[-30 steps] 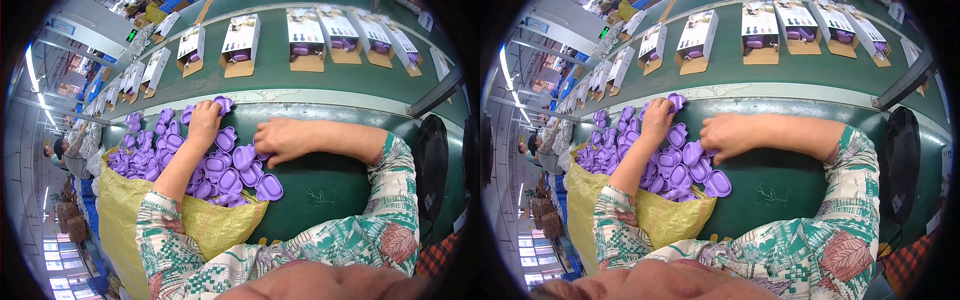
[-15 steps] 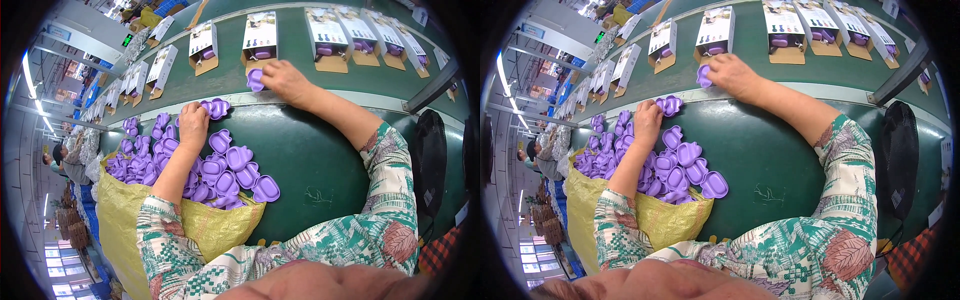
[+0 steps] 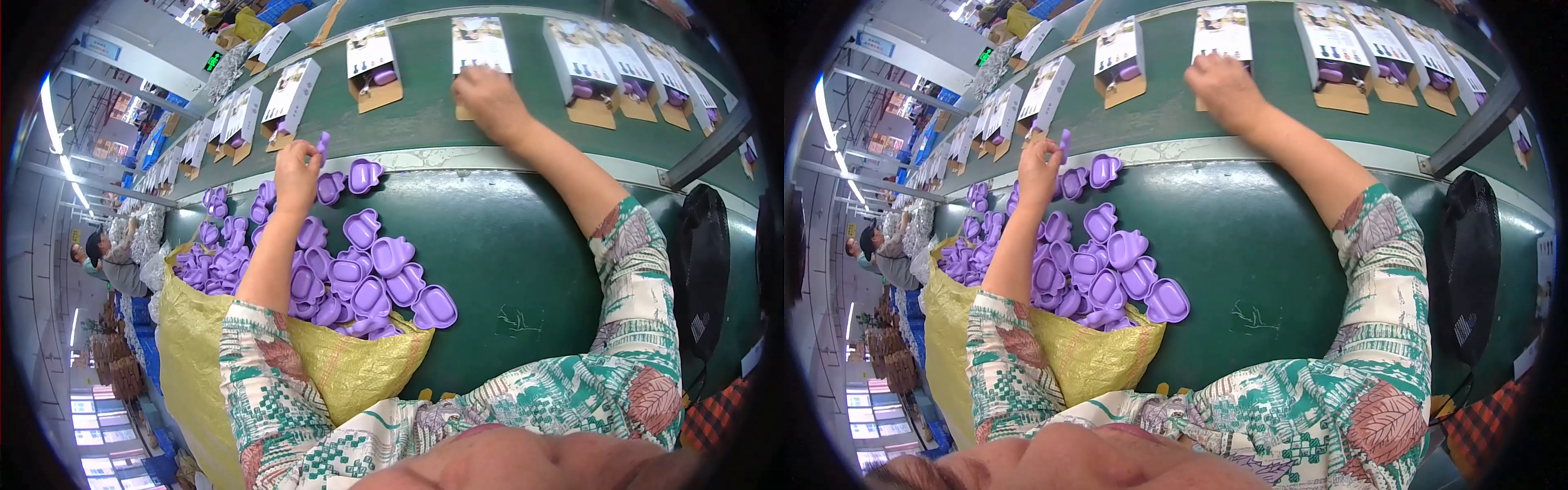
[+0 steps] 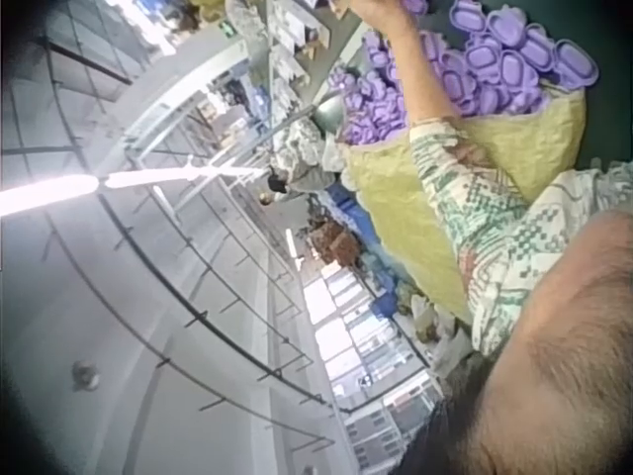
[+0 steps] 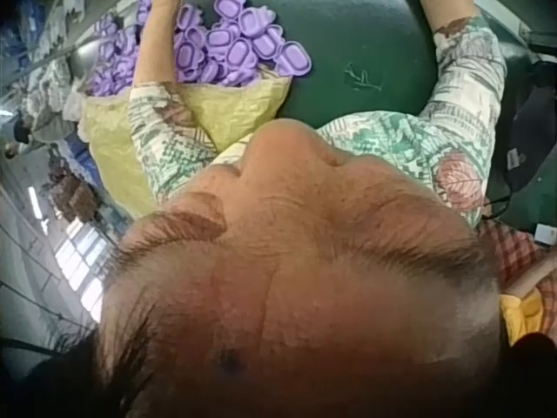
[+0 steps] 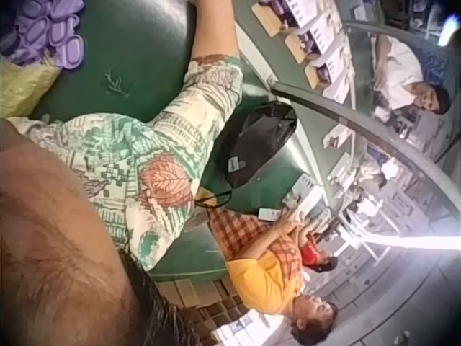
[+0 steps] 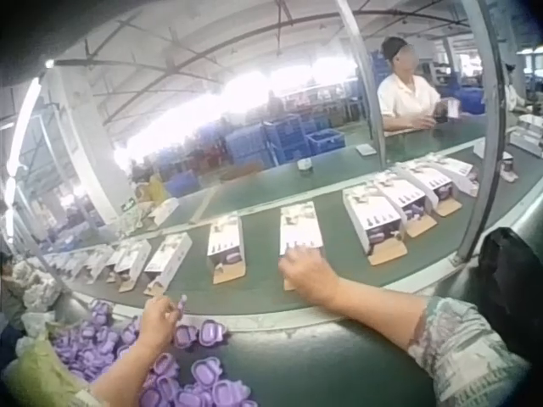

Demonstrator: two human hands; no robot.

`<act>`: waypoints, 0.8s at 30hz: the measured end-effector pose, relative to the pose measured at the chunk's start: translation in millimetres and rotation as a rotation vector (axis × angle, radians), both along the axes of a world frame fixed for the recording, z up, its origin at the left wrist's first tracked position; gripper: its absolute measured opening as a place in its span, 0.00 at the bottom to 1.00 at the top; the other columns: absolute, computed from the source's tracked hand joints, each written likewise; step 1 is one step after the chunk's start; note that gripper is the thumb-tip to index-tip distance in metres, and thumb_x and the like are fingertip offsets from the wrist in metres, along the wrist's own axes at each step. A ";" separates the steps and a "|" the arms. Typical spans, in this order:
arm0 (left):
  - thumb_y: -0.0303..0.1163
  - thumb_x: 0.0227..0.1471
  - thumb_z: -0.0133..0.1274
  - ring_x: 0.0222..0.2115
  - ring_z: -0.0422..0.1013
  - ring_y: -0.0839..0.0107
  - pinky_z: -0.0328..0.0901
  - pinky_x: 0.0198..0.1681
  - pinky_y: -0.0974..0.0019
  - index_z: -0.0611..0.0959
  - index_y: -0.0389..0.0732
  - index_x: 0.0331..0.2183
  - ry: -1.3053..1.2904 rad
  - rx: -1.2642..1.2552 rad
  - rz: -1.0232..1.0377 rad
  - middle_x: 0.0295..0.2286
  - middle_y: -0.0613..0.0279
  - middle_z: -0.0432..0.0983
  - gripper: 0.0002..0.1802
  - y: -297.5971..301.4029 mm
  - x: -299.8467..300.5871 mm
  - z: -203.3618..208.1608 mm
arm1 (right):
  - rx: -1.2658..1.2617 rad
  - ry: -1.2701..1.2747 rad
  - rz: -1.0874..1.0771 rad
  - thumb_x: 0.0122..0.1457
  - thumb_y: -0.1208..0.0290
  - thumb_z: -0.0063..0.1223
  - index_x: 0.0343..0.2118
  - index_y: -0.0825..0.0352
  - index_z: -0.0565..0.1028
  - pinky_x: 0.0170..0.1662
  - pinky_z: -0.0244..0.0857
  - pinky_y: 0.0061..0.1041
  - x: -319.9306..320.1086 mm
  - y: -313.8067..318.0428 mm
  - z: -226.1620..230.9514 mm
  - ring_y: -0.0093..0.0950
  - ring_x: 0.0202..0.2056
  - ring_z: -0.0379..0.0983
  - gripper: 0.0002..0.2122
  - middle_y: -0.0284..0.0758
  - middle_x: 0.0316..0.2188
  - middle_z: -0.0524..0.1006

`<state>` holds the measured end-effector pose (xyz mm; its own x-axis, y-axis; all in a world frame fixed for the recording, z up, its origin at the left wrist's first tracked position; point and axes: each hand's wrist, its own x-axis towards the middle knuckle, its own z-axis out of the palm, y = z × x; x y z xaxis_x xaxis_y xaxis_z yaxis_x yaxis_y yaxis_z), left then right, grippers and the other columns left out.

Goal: The person packs purple plastic components into retail boxes on a conveyor belt by hand.

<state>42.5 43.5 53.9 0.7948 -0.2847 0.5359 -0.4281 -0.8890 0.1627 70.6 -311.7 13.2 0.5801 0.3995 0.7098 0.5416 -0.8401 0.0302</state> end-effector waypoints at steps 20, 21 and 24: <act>0.29 0.44 0.52 0.40 0.68 0.56 0.66 0.40 0.55 0.81 0.40 0.26 0.031 0.442 0.231 0.33 0.56 0.74 0.05 23.3 100.9 -0.1 | -0.110 0.089 0.536 0.48 0.71 0.46 0.29 0.62 0.69 0.39 0.61 0.28 -44.5 82.5 -18.9 0.31 0.35 0.66 0.05 0.32 0.31 0.69; 0.29 0.44 0.52 0.40 0.68 0.56 0.66 0.40 0.55 0.81 0.40 0.26 0.034 0.439 0.221 0.33 0.56 0.74 0.05 13.8 104.5 -1.4 | -0.107 0.099 0.519 0.48 0.71 0.46 0.29 0.62 0.69 0.39 0.61 0.28 -46.4 70.1 -16.5 0.31 0.36 0.66 0.05 0.33 0.31 0.69; 0.29 0.46 0.50 0.40 0.68 0.56 0.66 0.39 0.55 0.81 0.41 0.26 0.026 0.490 0.217 0.33 0.56 0.74 0.06 -8.8 113.2 -5.0 | -0.059 0.011 0.407 0.48 0.72 0.46 0.28 0.62 0.69 0.37 0.61 0.28 -41.8 40.2 -12.6 0.30 0.35 0.67 0.04 0.32 0.28 0.70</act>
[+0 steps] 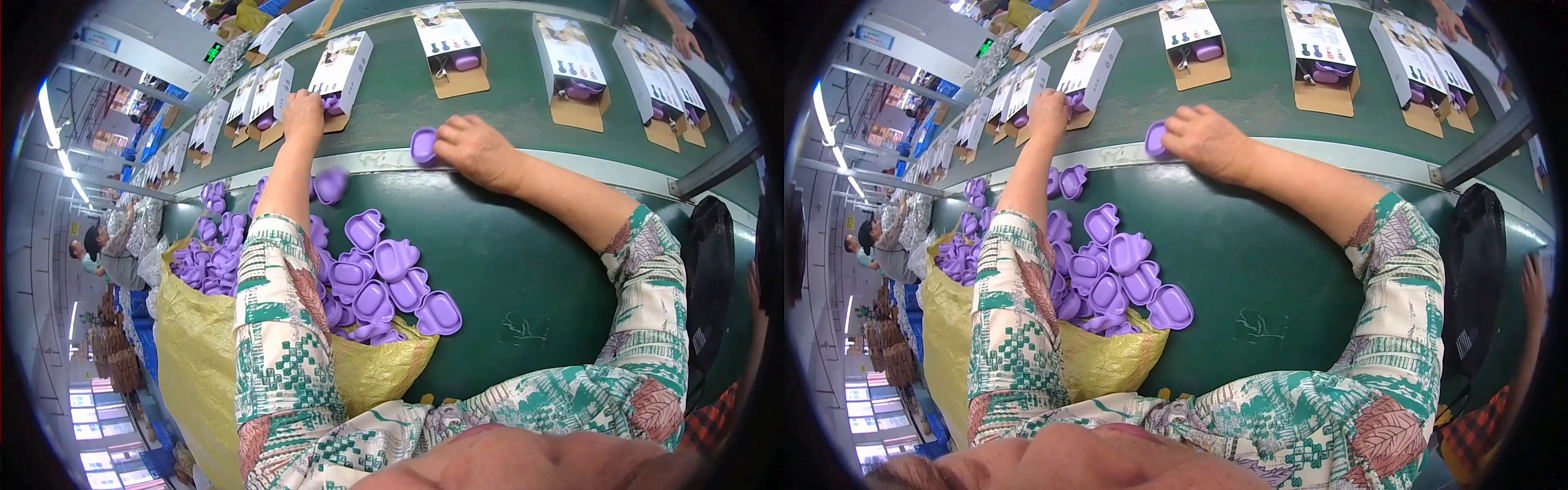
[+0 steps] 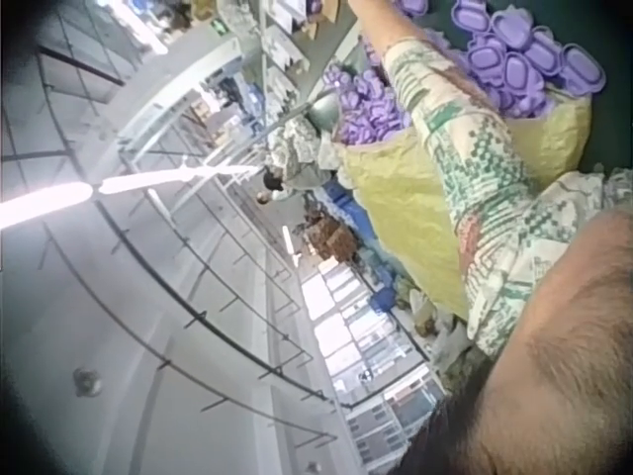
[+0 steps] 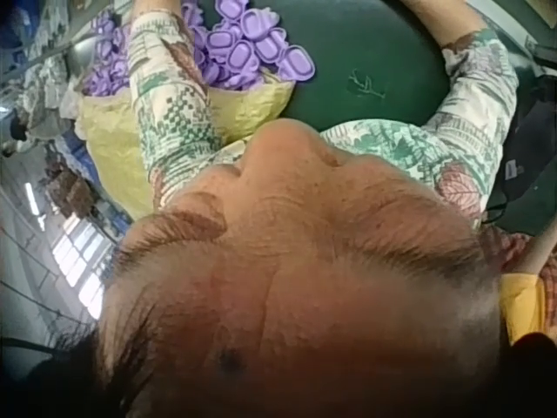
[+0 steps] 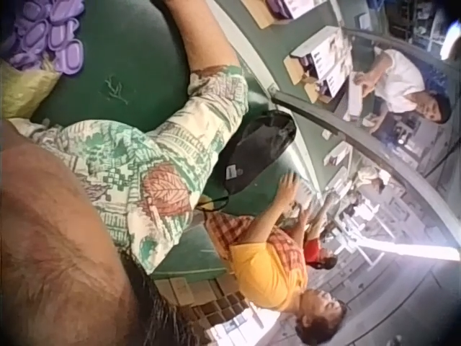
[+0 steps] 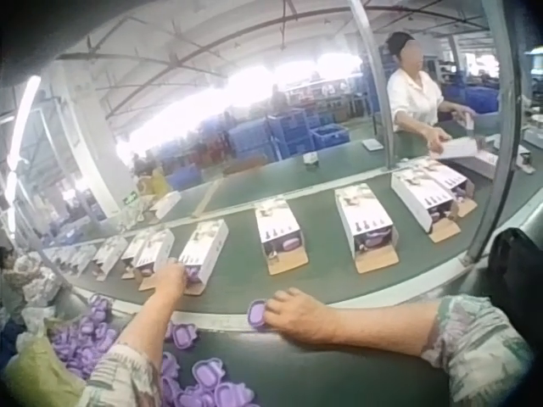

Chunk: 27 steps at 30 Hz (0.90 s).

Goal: The person packs purple plastic components into retail boxes on a conveyor belt by hand.

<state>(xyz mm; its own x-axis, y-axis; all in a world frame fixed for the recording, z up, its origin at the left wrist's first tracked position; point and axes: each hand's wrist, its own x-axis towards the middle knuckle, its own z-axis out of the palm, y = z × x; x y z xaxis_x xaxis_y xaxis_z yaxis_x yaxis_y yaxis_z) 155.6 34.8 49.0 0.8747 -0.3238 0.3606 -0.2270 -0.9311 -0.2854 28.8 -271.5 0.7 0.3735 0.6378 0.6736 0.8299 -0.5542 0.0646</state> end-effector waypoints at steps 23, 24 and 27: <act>0.33 0.42 0.56 0.35 0.70 0.56 0.65 0.36 0.54 0.78 0.43 0.26 0.100 -0.090 -0.088 0.29 0.57 0.73 0.06 11.4 -109.5 18.6 | 0.207 -0.239 -0.847 0.49 0.74 0.49 0.33 0.62 0.73 0.39 0.63 0.38 75.0 -84.8 5.3 0.34 0.39 0.69 0.07 0.34 0.34 0.72; 0.33 0.42 0.56 0.36 0.70 0.55 0.65 0.37 0.54 0.79 0.42 0.27 0.193 -0.105 -0.036 0.30 0.56 0.74 0.07 26.8 -120.1 19.2 | 0.232 -0.154 -0.688 0.49 0.75 0.48 0.33 0.63 0.73 0.39 0.63 0.36 64.2 -65.1 6.0 0.34 0.38 0.69 0.07 0.35 0.34 0.72; 0.34 0.41 0.57 0.38 0.70 0.54 0.65 0.42 0.55 0.80 0.40 0.30 0.305 -0.066 0.051 0.33 0.53 0.75 0.11 69.6 -144.1 26.1 | 0.190 -0.035 -0.244 0.47 0.76 0.46 0.33 0.64 0.72 0.37 0.65 0.31 27.6 -4.5 6.2 0.34 0.35 0.70 0.08 0.36 0.33 0.72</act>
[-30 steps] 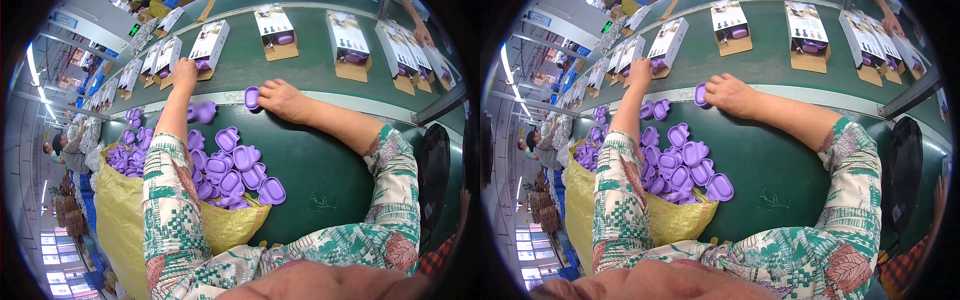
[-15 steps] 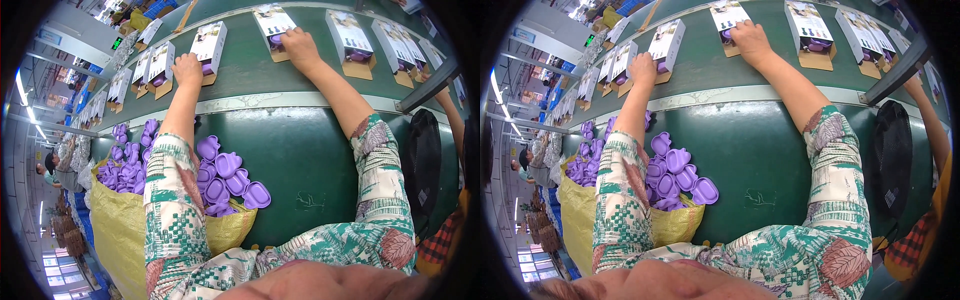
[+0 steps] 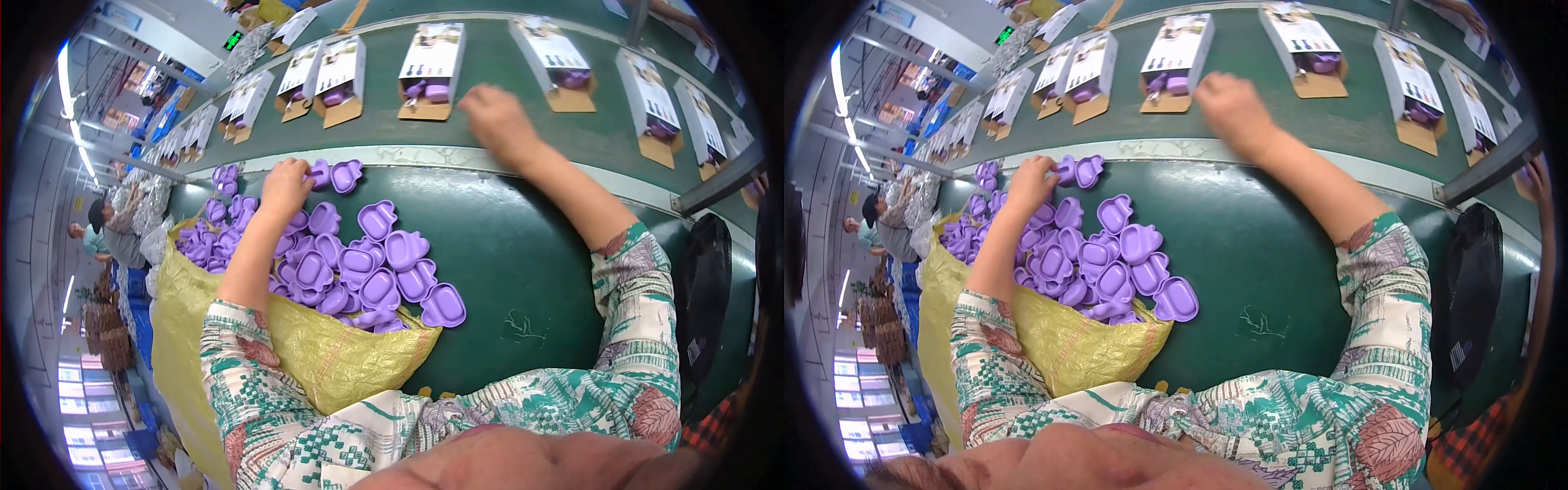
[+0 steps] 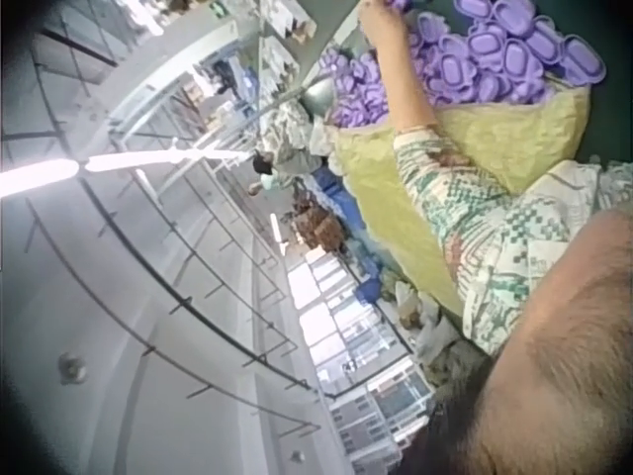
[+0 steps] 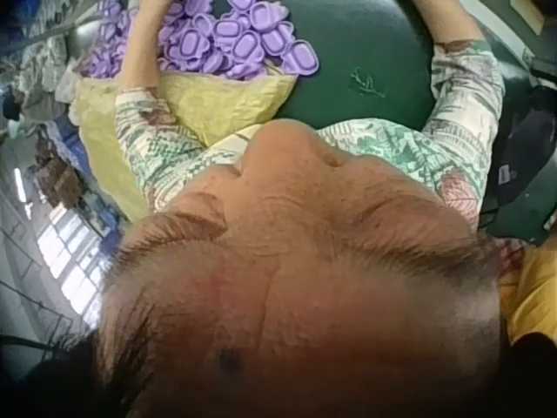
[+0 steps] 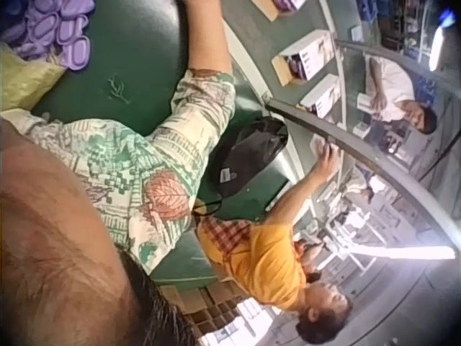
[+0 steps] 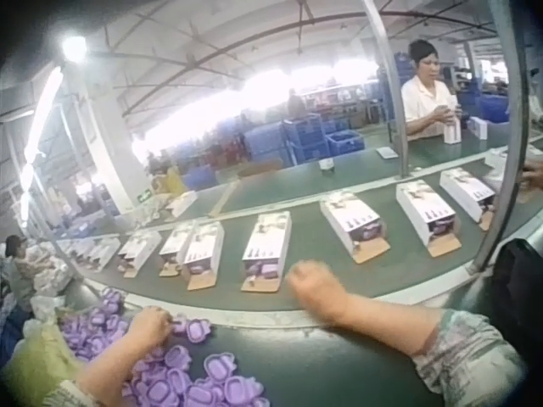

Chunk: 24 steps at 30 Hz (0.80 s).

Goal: The person packs purple plastic components into retail boxes on a conveyor belt by hand.

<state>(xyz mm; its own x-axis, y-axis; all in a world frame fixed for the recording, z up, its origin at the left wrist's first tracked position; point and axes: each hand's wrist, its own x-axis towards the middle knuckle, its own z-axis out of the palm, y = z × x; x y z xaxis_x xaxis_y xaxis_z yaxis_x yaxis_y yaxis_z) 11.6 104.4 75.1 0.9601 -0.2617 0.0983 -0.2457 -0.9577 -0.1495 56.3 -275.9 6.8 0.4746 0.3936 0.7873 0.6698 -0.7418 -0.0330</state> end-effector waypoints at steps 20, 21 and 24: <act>0.26 0.36 0.60 0.42 0.67 0.56 0.64 0.43 0.57 0.77 0.41 0.27 -0.185 -0.127 -0.282 0.41 0.56 0.70 0.10 -13.3 -10.9 -43.4 | -0.142 0.113 0.237 0.49 0.71 0.46 0.29 0.61 0.72 0.38 0.62 0.29 7.6 117.0 -2.0 0.31 0.39 0.68 0.05 0.32 0.31 0.71; 0.26 0.37 0.59 0.43 0.67 0.56 0.63 0.44 0.57 0.77 0.41 0.27 -0.207 -0.094 -0.337 0.41 0.55 0.70 0.10 -22.2 -9.2 -40.5 | -0.104 0.022 0.189 0.48 0.72 0.46 0.29 0.61 0.72 0.38 0.62 0.29 18.0 108.1 1.6 0.31 0.39 0.68 0.05 0.32 0.31 0.71; 0.27 0.39 0.59 0.46 0.65 0.57 0.61 0.46 0.55 0.77 0.41 0.27 -0.270 -0.064 -0.332 0.43 0.56 0.70 0.09 -37.9 3.2 -32.9 | -0.082 0.021 0.044 0.49 0.73 0.45 0.29 0.62 0.72 0.38 0.62 0.30 36.8 88.1 8.5 0.31 0.38 0.68 0.05 0.33 0.31 0.71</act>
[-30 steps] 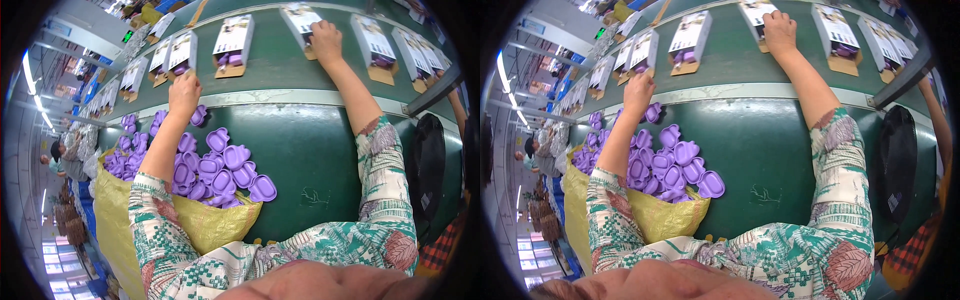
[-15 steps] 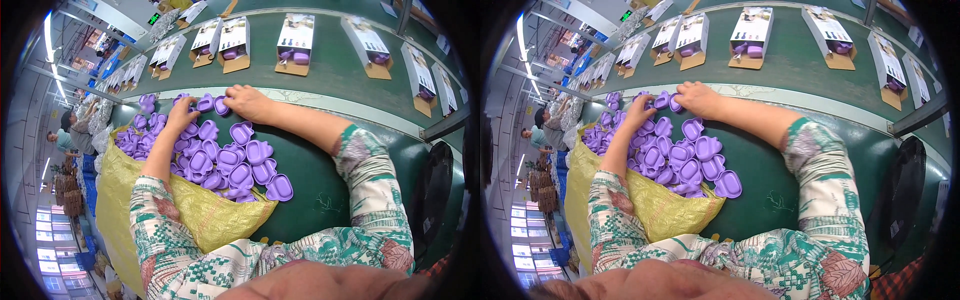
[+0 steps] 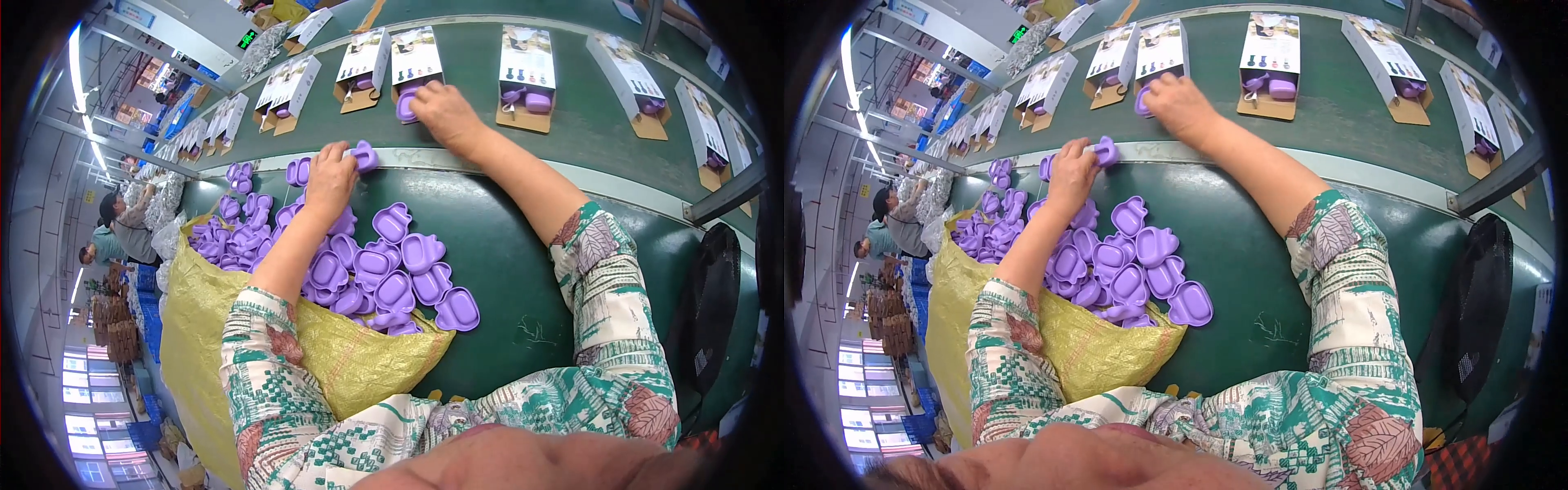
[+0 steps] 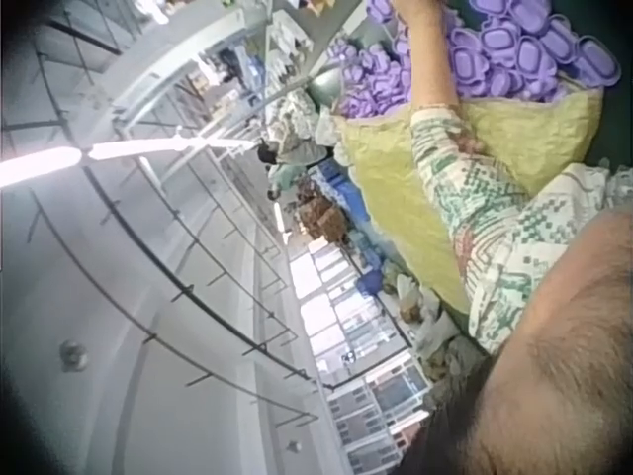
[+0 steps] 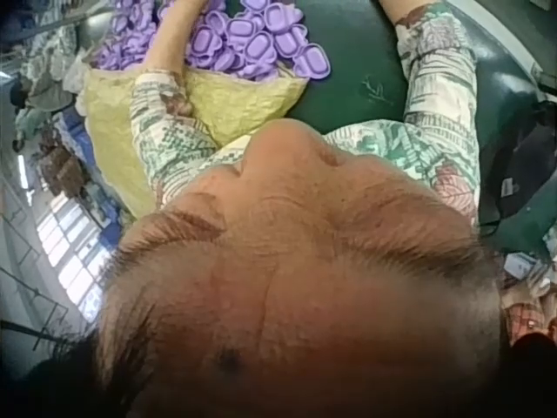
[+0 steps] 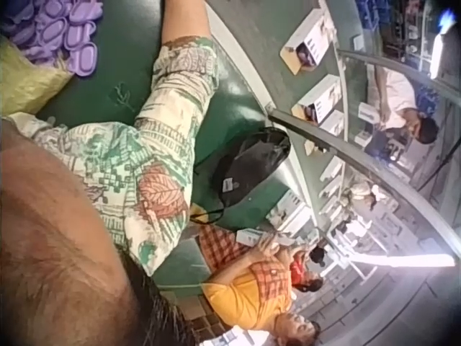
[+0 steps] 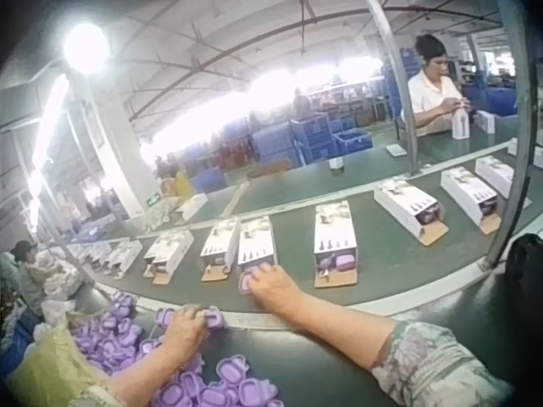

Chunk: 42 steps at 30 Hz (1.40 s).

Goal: The person packs purple plastic components into retail boxes on a conveyor belt by hand.

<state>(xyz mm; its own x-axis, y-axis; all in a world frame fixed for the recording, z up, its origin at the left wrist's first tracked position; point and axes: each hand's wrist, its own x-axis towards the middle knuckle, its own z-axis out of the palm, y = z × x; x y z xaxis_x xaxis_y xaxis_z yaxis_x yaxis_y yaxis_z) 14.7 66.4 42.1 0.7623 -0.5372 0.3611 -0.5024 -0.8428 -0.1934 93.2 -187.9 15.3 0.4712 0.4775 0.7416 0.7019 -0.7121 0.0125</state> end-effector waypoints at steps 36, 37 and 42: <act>0.38 0.45 0.57 0.41 0.69 0.56 0.65 0.43 0.54 0.77 0.41 0.36 -0.172 -0.001 0.326 0.38 0.54 0.73 0.16 6.1 108.8 9.4 | 0.201 0.206 0.688 0.46 0.65 0.57 0.33 0.63 0.70 0.36 0.65 0.33 -72.8 53.4 -1.4 0.37 0.35 0.69 0.12 0.37 0.31 0.70; 0.38 0.45 0.56 0.43 0.68 0.54 0.64 0.45 0.54 0.77 0.39 0.38 -0.182 0.024 0.336 0.40 0.51 0.72 0.18 29.7 99.1 6.5 | 0.169 0.239 0.777 0.48 0.60 0.57 0.34 0.64 0.71 0.37 0.65 0.33 -80.9 58.4 -4.7 0.36 0.37 0.69 0.15 0.38 0.33 0.70; 0.42 0.49 0.50 0.47 0.66 0.50 0.61 0.50 0.56 0.75 0.39 0.46 0.353 -0.260 0.488 0.44 0.49 0.70 0.24 151.0 59.8 -23.3 | -0.198 0.419 0.741 0.50 0.60 0.52 0.32 0.62 0.76 0.40 0.63 0.37 -100.3 87.6 -13.4 0.36 0.41 0.68 0.12 0.36 0.34 0.72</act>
<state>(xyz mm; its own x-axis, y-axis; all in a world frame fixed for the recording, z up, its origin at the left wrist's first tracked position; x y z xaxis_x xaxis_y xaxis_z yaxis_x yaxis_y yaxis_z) 74.5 217.4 18.8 0.9928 -0.0290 0.1158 -0.0468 -0.9869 0.1543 -7.1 -100.3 1.9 0.2035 0.8708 0.4476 0.9579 -0.0825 -0.2749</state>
